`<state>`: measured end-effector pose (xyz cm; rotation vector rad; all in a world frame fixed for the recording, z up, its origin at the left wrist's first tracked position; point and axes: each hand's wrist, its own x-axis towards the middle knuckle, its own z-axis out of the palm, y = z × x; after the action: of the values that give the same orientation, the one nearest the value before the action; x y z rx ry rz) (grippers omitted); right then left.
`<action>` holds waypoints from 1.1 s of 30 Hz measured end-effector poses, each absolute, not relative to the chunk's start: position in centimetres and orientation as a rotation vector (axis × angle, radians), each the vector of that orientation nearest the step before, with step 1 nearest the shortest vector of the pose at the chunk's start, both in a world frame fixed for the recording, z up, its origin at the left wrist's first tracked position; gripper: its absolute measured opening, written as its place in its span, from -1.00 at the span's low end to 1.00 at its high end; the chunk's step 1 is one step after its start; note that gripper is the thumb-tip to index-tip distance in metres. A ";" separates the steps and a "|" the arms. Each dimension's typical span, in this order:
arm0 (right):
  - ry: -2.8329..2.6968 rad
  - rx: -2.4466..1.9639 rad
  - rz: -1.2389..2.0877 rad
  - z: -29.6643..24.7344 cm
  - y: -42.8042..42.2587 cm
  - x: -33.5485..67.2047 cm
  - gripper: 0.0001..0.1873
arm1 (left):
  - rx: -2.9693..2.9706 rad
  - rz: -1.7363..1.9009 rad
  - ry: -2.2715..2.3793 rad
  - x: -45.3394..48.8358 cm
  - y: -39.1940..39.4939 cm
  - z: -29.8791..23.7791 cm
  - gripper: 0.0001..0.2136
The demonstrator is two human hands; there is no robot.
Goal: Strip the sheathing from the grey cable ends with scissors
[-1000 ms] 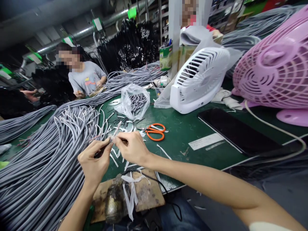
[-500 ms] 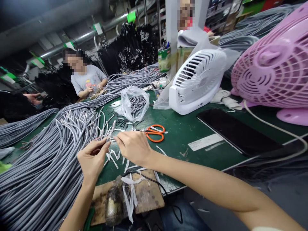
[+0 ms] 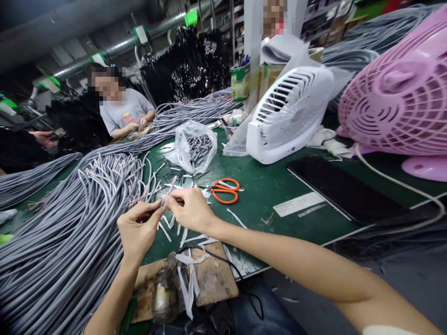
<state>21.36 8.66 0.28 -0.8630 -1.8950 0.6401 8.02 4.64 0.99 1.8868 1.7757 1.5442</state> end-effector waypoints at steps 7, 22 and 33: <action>-1.906 -0.470 0.398 1.0 6.9 21.8 -0.69 | 1.622 1.450 1.812 7.7 5.6 0.9 -0.82; -1.950 -0.851 0.283 0.6 8.6 22.1 -0.66 | 1.893 1.520 1.797 8.0 4.1 1.5 -0.80; -1.898 -0.131 0.326 0.4 6.3 21.2 -0.65 | 1.403 1.505 1.785 7.1 5.5 1.6 -0.74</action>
<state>21.16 6.31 0.42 -0.1314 -1.8979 0.3265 7.09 5.55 1.59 1.4030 1.7846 1.5049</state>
